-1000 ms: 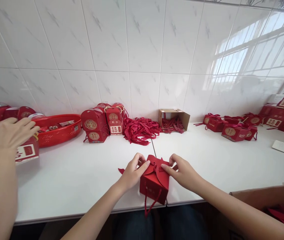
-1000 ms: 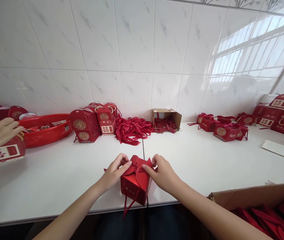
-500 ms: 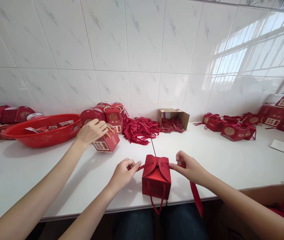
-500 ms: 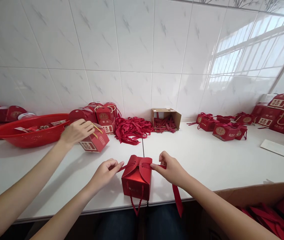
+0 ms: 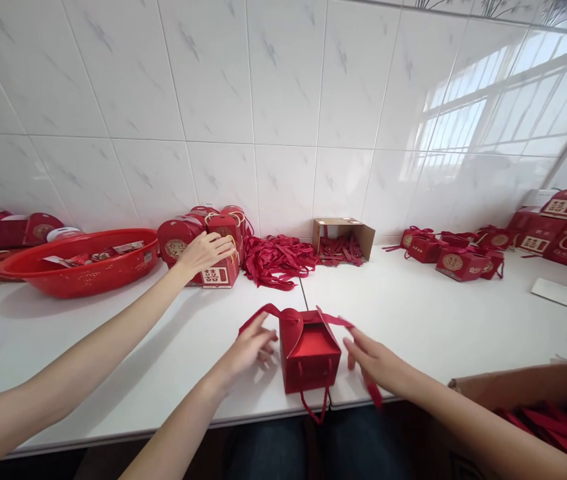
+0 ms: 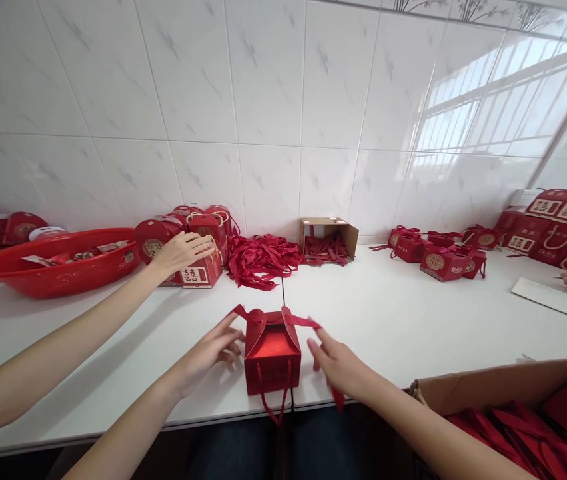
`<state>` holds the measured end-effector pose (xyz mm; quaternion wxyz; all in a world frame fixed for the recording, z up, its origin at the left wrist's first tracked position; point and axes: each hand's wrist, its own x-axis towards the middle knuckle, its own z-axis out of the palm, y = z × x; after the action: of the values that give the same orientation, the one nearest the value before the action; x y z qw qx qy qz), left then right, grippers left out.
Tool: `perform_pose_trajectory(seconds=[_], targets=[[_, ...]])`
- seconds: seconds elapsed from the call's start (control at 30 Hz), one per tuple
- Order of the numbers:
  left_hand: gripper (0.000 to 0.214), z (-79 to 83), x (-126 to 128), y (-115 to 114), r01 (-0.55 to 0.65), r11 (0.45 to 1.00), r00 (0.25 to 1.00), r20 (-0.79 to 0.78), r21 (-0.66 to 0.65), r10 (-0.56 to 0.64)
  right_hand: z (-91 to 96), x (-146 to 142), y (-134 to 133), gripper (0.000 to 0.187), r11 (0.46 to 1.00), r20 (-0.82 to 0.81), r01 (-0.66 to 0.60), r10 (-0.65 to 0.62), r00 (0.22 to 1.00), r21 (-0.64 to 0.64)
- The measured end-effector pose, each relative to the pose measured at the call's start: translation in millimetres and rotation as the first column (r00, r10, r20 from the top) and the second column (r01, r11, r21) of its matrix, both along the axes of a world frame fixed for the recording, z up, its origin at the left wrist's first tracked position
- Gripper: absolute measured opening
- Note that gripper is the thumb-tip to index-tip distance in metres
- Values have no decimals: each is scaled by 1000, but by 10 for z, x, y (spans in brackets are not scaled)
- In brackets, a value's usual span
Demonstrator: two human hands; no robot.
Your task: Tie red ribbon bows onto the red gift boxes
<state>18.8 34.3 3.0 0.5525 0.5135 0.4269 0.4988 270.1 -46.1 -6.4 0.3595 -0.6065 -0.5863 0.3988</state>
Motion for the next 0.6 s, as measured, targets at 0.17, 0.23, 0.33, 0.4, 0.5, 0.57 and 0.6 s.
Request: perform_pose_trajectory(seconds=[0.17,0.23,0.33,0.4,0.5,0.57,0.6], targets=[[15,192,-42,161,152,949,893,450,-278,-11,74,179,140,49,960,-585,276,-250,771,-46],[12,310,-44,159,115,954,865,501,-277,41,191,235,171,43,938,-677,345,-271,684,-26],[9,496,-11,133,79,978,848,529,-191,35,388,276,210,30,907,-739,417,-243,628,56],[11,609,26,121,70,992,863,506,-105,-8,520,271,227,25,888,-751,444,-209,627,123],[15,745,99,113,31,997,916,396,73,-57,706,222,237,25,864,-698,441,-162,698,241],[17,823,161,107,5,978,953,295,206,-67,817,169,246,25,846,-635,418,-128,762,331],[18,864,195,104,5,965,964,254,263,-74,868,140,254,23,835,-604,403,-111,789,374]])
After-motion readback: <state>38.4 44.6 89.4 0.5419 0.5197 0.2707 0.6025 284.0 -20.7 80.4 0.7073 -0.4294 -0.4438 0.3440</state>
